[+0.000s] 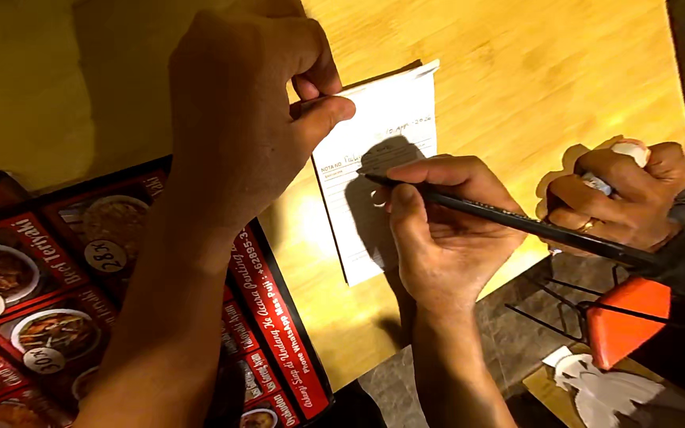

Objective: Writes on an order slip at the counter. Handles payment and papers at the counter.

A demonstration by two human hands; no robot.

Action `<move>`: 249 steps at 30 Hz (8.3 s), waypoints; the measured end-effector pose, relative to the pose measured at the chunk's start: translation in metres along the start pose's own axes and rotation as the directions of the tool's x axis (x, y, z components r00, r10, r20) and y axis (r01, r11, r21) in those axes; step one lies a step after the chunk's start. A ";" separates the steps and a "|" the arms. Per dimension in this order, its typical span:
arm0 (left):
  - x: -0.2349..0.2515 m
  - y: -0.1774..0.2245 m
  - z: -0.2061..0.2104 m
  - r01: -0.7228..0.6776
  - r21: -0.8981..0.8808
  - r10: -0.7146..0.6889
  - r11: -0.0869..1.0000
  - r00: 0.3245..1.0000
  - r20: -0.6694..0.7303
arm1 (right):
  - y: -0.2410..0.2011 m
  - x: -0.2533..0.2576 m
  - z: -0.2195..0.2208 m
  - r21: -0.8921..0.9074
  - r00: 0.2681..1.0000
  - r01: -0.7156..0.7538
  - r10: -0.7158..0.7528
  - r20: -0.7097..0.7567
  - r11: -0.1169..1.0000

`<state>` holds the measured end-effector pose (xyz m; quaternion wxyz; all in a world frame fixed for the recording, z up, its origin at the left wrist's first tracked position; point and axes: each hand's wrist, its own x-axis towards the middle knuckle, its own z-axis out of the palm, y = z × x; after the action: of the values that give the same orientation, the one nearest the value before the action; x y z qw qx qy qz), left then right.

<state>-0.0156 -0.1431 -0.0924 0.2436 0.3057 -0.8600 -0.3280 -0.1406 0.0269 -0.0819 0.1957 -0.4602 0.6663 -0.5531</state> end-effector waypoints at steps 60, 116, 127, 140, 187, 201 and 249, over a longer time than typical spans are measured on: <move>0.001 0.002 -0.001 -0.017 0.017 0.017 1.000 1.000 -0.004 | 0.002 -0.002 0.001 0.009 0.992 0.067 -0.068 0.104 0.998; 0.002 -0.001 -0.001 -0.012 -0.021 0.013 1.000 1.000 0.023 | 0.016 -0.013 -0.081 -0.008 0.978 -0.077 0.074 -0.193 0.997; -0.001 -0.002 -0.001 -0.015 -0.044 0.015 0.999 1.000 0.012 | 0.014 0.014 -0.060 0.032 0.996 -0.084 0.085 -0.030 0.996; -0.001 -0.004 -0.001 -0.009 -0.070 0.011 0.997 1.000 0.023 | 0.020 0.016 -0.048 0.006 0.999 -0.042 0.042 -0.010 0.999; -0.001 0.002 0.000 -0.039 0.004 0.039 0.999 0.997 0.063 | 0.021 0.016 -0.047 -0.014 0.999 -0.039 0.039 0.005 0.999; 0.000 0.001 0.000 -0.048 -0.035 0.050 0.998 0.998 0.050 | 0.020 0.016 -0.047 -0.026 0.998 -0.052 0.051 -0.028 0.998; -0.001 -0.001 0.001 -0.082 -0.008 0.082 0.997 0.996 0.042 | 0.021 0.016 -0.046 -0.024 0.998 -0.048 0.047 -0.029 0.999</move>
<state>-0.0151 -0.1431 -0.0943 0.2393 0.2624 -0.8759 -0.3267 -0.1924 0.0387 -0.0832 0.1936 -0.4388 0.6866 -0.5465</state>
